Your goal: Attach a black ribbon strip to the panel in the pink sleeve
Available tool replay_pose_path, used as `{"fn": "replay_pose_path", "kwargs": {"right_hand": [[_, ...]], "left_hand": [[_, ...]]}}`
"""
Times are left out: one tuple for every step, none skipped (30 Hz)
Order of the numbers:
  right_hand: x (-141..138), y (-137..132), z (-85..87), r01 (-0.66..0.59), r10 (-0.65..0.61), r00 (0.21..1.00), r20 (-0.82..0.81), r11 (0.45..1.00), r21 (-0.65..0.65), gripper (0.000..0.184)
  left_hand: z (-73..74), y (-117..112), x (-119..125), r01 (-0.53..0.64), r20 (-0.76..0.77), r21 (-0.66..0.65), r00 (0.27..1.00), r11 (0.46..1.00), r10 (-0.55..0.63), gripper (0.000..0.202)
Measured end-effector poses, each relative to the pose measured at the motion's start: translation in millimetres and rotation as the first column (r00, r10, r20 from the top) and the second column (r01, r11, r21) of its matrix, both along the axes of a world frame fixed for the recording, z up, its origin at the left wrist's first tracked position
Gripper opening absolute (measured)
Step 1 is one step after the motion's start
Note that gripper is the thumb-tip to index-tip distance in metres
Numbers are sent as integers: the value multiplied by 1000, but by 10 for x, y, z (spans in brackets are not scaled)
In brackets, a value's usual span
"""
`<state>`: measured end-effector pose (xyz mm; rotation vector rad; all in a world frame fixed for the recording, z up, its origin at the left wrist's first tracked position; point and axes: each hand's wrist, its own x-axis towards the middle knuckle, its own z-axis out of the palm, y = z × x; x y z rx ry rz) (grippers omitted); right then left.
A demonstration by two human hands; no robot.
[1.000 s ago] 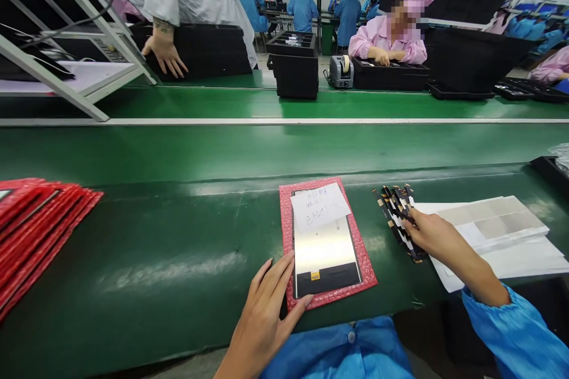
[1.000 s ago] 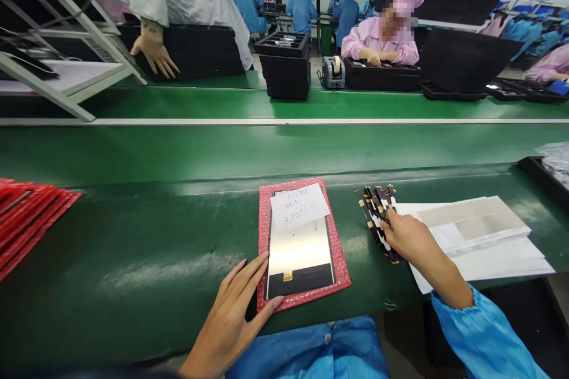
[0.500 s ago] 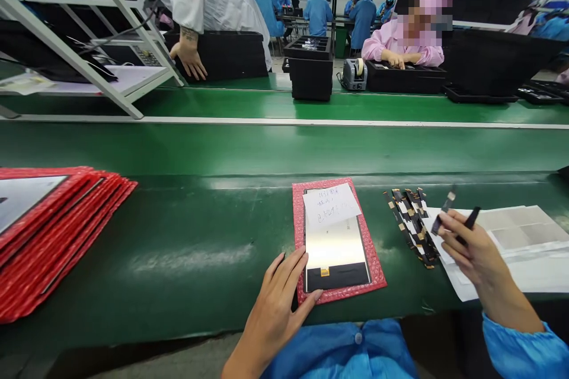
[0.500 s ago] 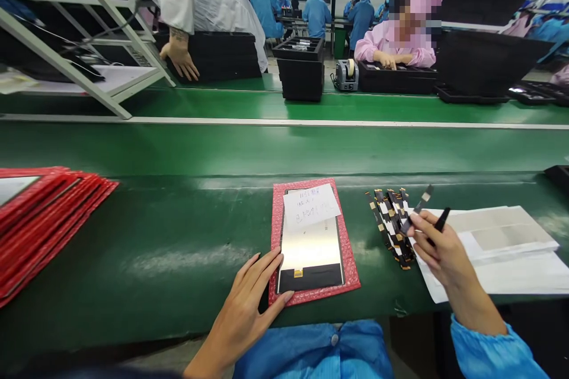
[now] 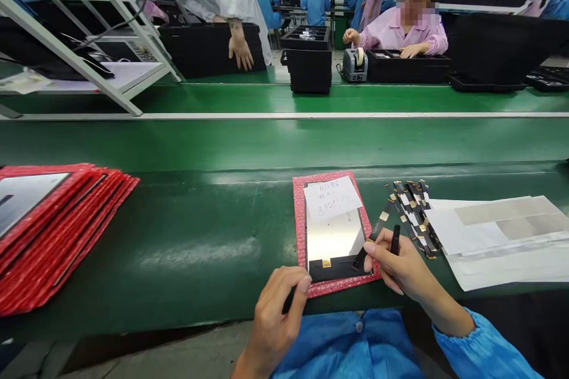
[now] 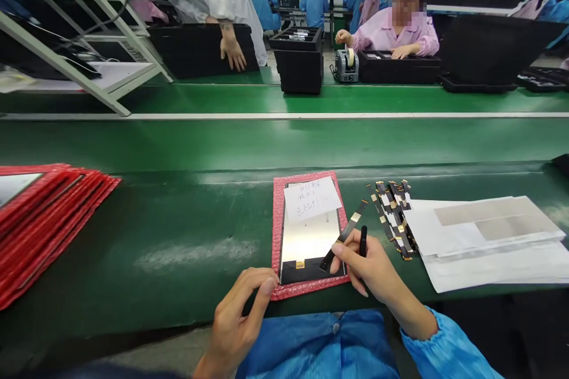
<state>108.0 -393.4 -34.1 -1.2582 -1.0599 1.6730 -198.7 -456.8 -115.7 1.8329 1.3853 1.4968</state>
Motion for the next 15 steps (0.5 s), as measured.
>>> {"fn": "replay_pose_path", "kwargs": {"right_hand": [[-39,-9,-8,-16,15,1000,-16,1000,-16,71],[-76,-22,-16,-32,31,999,-33,999,-32,73],[-111,-40,-22,-56,54,997,-51,997,-49,74],[-141,-65,-27,-87,82,994,-71,994,-66,75],[-166,-96,-29,-126,118,989,-91,989,-82,74],[-184,-132,-29,-167,157,982,-106,981,-96,72],[-194,-171,-26,-207,195,974,-114,973,-107,68],[-195,-209,-21,-237,224,968,-112,965,-114,63],[-185,-244,-14,-255,244,965,-98,960,-118,56],[-165,-271,-8,-261,253,964,-76,958,-120,49],[-132,-290,-4,-264,260,964,-53,957,-121,43],[-88,-296,-4,-264,262,965,-31,957,-122,37],[-33,-291,-8,-258,259,966,-12,958,-125,33],[29,-275,-17,-240,243,970,8,962,-128,32],[95,-249,-30,-207,213,977,29,970,-130,34]], "left_hand": [[-13,-28,46,39,11,-35,999,999,-38,39],[-32,-50,96,85,3,-67,996,994,-85,43],[-58,-70,151,134,-30,-97,990,986,-137,46],[-90,-87,209,182,-83,-124,978,975,-193,48],[-126,-105,271,236,-142,-155,956,959,-258,45],[-163,-123,333,291,-189,-189,926,938,-326,39],[-197,-143,392,346,-211,-226,895,911,-393,28],[-225,-164,445,393,-209,-263,868,881,-450,16],[-243,-185,485,437,-193,-290,844,851,-500,7],[-249,-204,509,474,-174,-309,824,825,-539,12],[-242,-217,515,493,-162,-312,815,812,-556,18],[-224,-223,502,492,-157,-298,820,818,-550,23],[-197,-219,471,469,-160,-269,840,841,-519,26],[-166,-204,427,420,-172,-226,871,879,-461,30],[-134,-179,375,343,-195,-176,907,923,-374,34]]}}
